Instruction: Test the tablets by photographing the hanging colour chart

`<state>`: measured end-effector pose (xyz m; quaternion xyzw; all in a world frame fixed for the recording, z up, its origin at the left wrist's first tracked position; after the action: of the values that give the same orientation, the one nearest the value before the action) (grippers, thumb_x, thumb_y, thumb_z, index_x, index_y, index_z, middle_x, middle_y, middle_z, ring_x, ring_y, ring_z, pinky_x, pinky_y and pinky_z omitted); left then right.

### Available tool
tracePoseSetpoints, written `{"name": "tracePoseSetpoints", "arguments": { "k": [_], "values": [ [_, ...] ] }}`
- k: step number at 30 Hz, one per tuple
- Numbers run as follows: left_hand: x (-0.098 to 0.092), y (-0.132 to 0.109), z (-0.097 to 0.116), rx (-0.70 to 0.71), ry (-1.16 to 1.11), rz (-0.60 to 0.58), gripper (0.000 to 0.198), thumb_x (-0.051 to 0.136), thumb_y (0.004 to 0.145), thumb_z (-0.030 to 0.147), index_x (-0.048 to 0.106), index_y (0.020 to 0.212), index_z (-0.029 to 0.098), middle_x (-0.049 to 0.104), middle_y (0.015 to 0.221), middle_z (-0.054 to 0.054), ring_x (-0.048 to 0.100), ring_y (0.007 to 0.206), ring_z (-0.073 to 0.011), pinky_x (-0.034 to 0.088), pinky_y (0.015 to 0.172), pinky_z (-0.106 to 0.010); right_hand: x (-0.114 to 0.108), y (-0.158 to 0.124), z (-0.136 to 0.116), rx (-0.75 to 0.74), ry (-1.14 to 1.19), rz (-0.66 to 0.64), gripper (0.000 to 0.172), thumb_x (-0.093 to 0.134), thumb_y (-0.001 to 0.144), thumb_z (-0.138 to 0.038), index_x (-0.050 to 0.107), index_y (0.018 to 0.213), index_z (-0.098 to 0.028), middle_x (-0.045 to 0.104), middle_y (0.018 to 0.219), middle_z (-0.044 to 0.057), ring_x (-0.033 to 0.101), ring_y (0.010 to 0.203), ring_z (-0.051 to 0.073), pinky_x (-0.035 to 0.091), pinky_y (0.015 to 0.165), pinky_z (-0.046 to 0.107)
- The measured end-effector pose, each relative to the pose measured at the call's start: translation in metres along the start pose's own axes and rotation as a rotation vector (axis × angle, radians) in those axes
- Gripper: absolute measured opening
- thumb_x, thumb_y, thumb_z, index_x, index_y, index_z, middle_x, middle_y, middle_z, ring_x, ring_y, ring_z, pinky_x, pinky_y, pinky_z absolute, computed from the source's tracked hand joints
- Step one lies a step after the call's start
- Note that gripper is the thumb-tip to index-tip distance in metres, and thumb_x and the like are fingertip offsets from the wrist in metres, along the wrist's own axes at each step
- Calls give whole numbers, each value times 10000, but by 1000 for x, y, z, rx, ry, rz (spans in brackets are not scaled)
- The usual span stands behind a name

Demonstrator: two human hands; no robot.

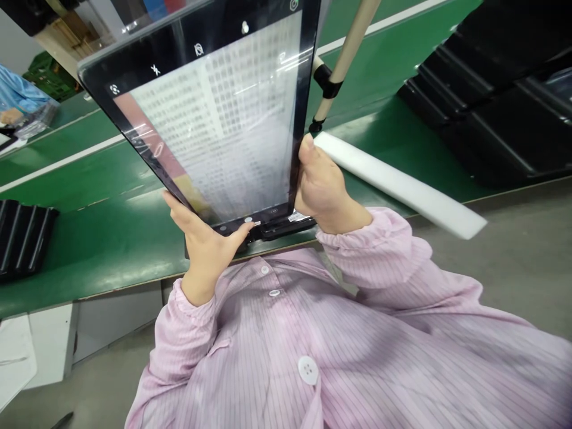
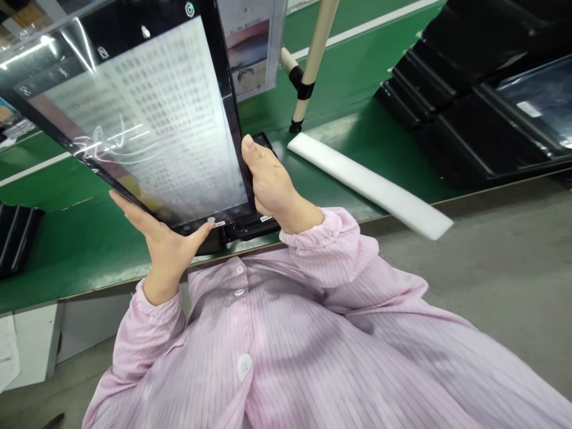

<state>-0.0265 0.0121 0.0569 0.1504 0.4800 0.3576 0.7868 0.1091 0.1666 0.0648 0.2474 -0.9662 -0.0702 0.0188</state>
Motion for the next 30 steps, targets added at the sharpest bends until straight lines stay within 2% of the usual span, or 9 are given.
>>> {"name": "tracePoseSetpoints", "arguments": {
  "k": [4, 9, 13, 20, 23, 25, 27, 29, 30],
  "values": [
    [-3, -3, 5, 1, 9, 8, 1481, 864, 648, 568, -255, 1553, 221, -247, 1670, -194, -210, 1549, -364, -56, 1243, -577, 0, -5, -4, -56, 97, -30, 591, 195, 1045, -619, 600, 1326, -294, 620, 1415, -39, 476, 1417, 223, 512, 1104, 392],
    [-7, -7, 13, 24, 66, 10, 1475, 872, 673, 495, -290, 1540, 229, -260, 1665, -198, -190, 1553, -376, -46, 1244, -586, -2, -9, -5, -70, 72, -30, 646, 197, 1000, -713, 636, 1273, -326, 651, 1370, -60, 458, 1427, 225, 516, 1086, 377],
    [-8, -8, 14, 25, 64, 17, 1466, 867, 682, 479, -297, 1538, 234, -263, 1665, -193, -187, 1553, -383, -44, 1242, -598, -1, -11, -7, -80, 104, -31, 633, 209, 1000, -717, 635, 1267, -332, 635, 1390, -62, 447, 1438, 221, 518, 1098, 393],
    [-8, -10, 10, 59, 39, 40, 1500, 848, 651, 614, -291, 1542, 215, -255, 1664, -209, -190, 1552, -378, -62, 1240, -588, 0, -10, -5, -73, 180, -10, 602, 238, 1008, -704, 638, 1255, -328, 644, 1376, -57, 467, 1427, 222, 523, 1098, 414],
    [-9, -11, 7, 49, 5, 53, 1397, 779, 711, 658, -218, 1574, 199, -211, 1679, -207, -173, 1557, -370, -46, 1245, -583, 1, -10, -2, -64, 208, -21, 635, 238, 1001, -718, 629, 1278, -302, 665, 1343, -31, 496, 1407, 225, 519, 1101, 429],
    [-12, -10, 6, 61, -124, 79, 1206, 682, 812, 647, -101, 1608, 194, -126, 1703, -189, -86, 1575, -359, 17, 1260, -560, 1, -11, -2, -68, 223, -29, 650, 271, 988, -734, 632, 1284, -282, 680, 1317, -11, 505, 1402, 237, 520, 1101, 447],
    [-16, -8, 3, 15, -394, 144, 948, 545, 916, 612, 52, 1624, 220, 82, 1713, -165, 118, 1578, -331, 170, 1262, -516, 2, -13, -5, -79, 239, -43, 650, 333, 969, -747, 643, 1280, -268, 687, 1305, 4, 504, 1403, 252, 518, 1106, 462],
    [-20, -5, -3, -134, -712, 208, 730, 470, 967, 571, 248, 1596, 276, 333, 1652, -117, 325, 1522, -285, 324, 1218, -452, 2, -16, -11, -93, 230, -75, 654, 364, 957, -751, 649, 1291, -267, 674, 1332, 9, 487, 1418, 255, 498, 1129, 466],
    [-20, -4, -6, -224, -847, 229, 652, 492, 966, 554, 353, 1556, 312, 432, 1604, -81, 393, 1488, -264, 373, 1193, -422, 2, -17, -17, -116, 206, -100, 661, 362, 958, -749, 640, 1317, -268, 652, 1369, 8, 470, 1432, 248, 471, 1156, 461]
  ]
}}
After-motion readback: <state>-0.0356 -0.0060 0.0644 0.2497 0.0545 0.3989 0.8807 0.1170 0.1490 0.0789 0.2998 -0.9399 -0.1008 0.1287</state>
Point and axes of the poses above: each hand's wrist, its own y-axis towards the middle knuckle, its own x-axis out of the palm, z = x × y, the point moved 4 cm from there along y, towards the middle knuckle
